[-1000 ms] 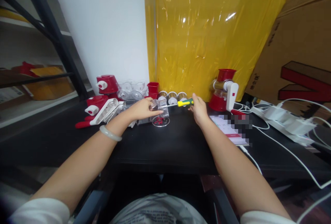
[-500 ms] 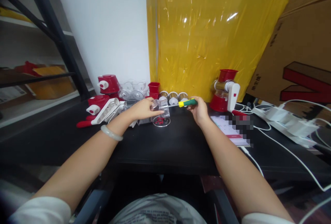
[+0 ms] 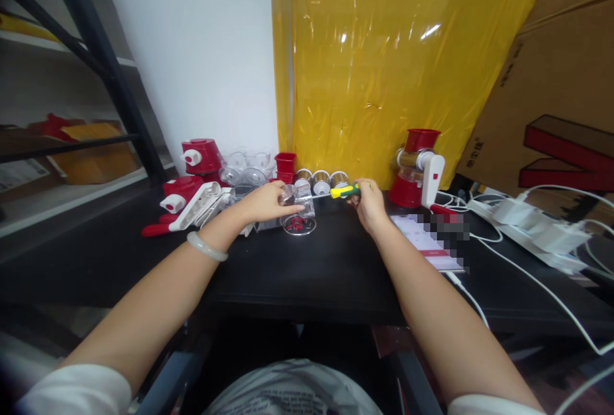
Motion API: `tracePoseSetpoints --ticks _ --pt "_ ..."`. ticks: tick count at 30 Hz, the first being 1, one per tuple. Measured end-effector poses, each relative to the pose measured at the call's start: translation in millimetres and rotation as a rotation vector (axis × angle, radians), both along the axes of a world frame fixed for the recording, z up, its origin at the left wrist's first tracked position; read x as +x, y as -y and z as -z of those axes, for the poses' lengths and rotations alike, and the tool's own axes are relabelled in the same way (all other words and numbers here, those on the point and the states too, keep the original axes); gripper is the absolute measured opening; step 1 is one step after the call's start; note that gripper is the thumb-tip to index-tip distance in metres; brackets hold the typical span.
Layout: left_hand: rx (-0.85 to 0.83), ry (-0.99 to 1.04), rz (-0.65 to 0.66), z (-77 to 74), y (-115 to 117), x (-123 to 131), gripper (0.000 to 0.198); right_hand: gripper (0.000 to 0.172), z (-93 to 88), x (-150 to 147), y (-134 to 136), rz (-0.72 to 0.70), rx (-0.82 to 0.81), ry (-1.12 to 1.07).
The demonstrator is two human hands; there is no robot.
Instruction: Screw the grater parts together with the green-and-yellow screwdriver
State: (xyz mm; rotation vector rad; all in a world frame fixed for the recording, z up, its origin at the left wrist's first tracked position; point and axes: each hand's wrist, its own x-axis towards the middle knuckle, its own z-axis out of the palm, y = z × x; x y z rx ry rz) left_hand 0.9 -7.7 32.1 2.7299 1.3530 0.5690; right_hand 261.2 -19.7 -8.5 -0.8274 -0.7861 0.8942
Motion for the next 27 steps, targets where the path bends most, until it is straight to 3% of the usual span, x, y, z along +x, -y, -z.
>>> tracePoseSetpoints --ticks 5,11,15,21,27 --pt "0.001 0.0 -0.002 -0.4 0.6 0.2 0.056 0.017 0.8 -1.4 -2.3 -0.022 -0.003 -0.076" --pt "0.007 0.0 -0.002 0.6 -0.6 0.0 0.058 0.041 5.7 3.5 -4.1 0.055 0.004 0.12" --pt "0.013 0.012 0.006 2.2 -2.1 -0.5 0.06 0.032 6.4 3.6 -3.8 0.019 0.026 0.113" --pt "0.008 0.016 0.023 2.6 -3.2 -0.7 0.059 0.012 3.5 -0.8 -6.3 -0.013 0.021 -0.083" --pt "0.024 0.003 0.023 2.4 -3.0 -0.6 0.061 0.015 -1.1 -3.0 -3.2 -0.03 0.002 -0.147"
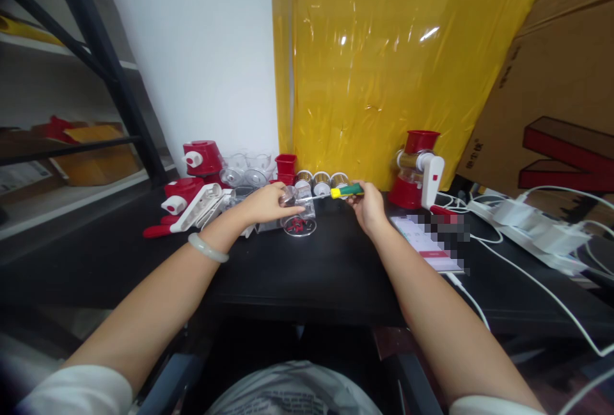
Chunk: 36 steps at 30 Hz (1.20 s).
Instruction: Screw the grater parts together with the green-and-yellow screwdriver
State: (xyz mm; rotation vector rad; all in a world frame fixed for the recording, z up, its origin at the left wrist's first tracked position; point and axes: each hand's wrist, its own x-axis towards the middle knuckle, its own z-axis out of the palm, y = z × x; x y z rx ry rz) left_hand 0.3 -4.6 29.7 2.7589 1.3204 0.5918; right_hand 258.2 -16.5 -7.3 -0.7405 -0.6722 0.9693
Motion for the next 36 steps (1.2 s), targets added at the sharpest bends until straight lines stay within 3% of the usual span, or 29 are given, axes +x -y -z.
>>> tracePoseSetpoints --ticks 6,10,17,22,29,36 --pt "-0.01 -0.004 -0.004 0.1 0.3 0.1 0.06 0.04 4.5 3.3 0.4 0.045 -0.018 0.156" --pt "0.004 -0.004 0.004 -0.2 0.5 0.2 0.06 0.032 7.5 5.8 0.2 0.022 0.007 0.225" --pt "-0.009 0.008 -0.034 0.9 1.7 1.0 0.063 0.011 0.2 2.1 3.6 -0.005 -0.044 0.056" --pt "-0.022 0.027 -0.02 2.2 0.9 1.0 0.063 0.014 -1.7 3.9 6.6 -0.07 -0.046 0.008" --pt "-0.019 0.009 -0.03 1.6 1.1 1.0 0.061 0.035 4.6 6.9 4.1 -0.006 -0.085 0.205" --pt "-0.023 0.009 -0.029 1.3 0.4 0.5 0.061 0.015 2.6 3.6 4.2 -0.002 -0.078 0.178"
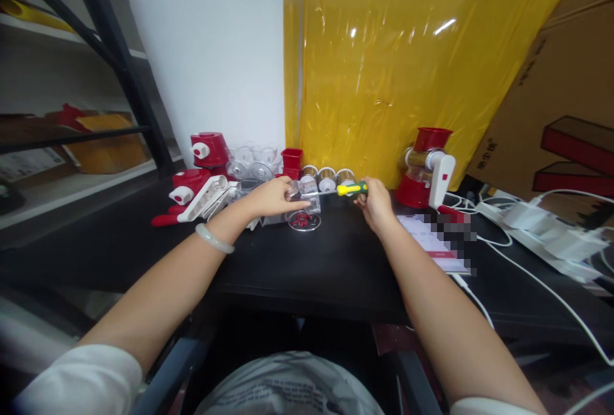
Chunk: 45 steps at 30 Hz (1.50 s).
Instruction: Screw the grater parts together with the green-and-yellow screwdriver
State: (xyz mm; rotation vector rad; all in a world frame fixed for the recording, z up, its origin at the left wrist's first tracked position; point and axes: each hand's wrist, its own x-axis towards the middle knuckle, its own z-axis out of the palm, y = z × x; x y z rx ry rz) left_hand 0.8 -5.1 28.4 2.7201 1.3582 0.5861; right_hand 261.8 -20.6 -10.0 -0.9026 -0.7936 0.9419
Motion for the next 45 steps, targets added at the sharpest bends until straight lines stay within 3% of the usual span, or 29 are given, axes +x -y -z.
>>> tracePoseSetpoints --ticks 5,10,19,29,37,41,45 --pt "0.011 -0.002 0.007 -1.6 2.1 0.3 0.061 0.008 -3.0 2.5 -0.5 -0.077 -0.021 -0.14" --pt "0.012 -0.018 0.009 -3.3 3.6 0.6 0.061 0.011 -2.2 3.8 -0.8 -0.076 0.007 -0.124" --pt "-0.001 -0.001 0.005 -3.3 3.1 0.8 0.06 0.037 4.5 3.5 -3.2 0.003 0.089 0.073" --pt "0.023 -0.006 0.005 -2.1 3.0 0.3 0.06 0.011 -0.6 2.8 -3.7 -0.061 0.022 -0.138" --pt "0.03 -0.013 0.008 -1.0 2.2 0.3 0.062 0.041 1.0 4.8 -2.9 -0.015 -0.006 -0.037" --pt "0.031 -0.01 0.01 0.1 1.8 -0.4 0.063 0.03 3.9 4.8 -4.8 0.007 0.016 0.039" --pt "0.044 -0.014 0.015 1.7 0.7 -1.3 0.064 0.014 2.8 3.6 -4.6 0.005 -0.005 -0.044"
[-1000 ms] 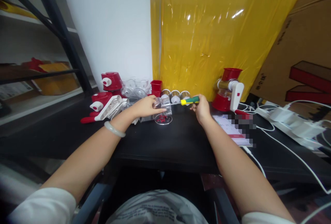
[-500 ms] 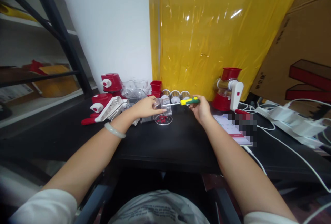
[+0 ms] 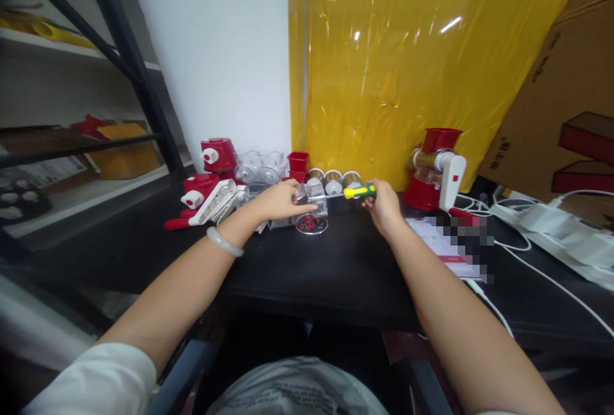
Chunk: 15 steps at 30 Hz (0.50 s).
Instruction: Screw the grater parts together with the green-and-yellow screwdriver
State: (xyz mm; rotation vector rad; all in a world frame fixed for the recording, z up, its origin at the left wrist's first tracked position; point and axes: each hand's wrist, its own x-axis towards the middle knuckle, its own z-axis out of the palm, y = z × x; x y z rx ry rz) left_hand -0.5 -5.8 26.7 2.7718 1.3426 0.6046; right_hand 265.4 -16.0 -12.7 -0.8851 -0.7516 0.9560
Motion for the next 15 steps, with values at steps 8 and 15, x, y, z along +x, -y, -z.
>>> tracePoseSetpoints --ticks 8,15 --pt "0.007 -0.005 0.001 -0.5 0.3 0.0 0.064 0.018 -6.1 -2.9 6.0 -0.032 -0.006 -0.106" --pt "0.009 -0.032 -0.005 -3.8 3.6 1.4 0.063 0.036 2.6 -2.2 1.0 0.069 0.051 0.112"
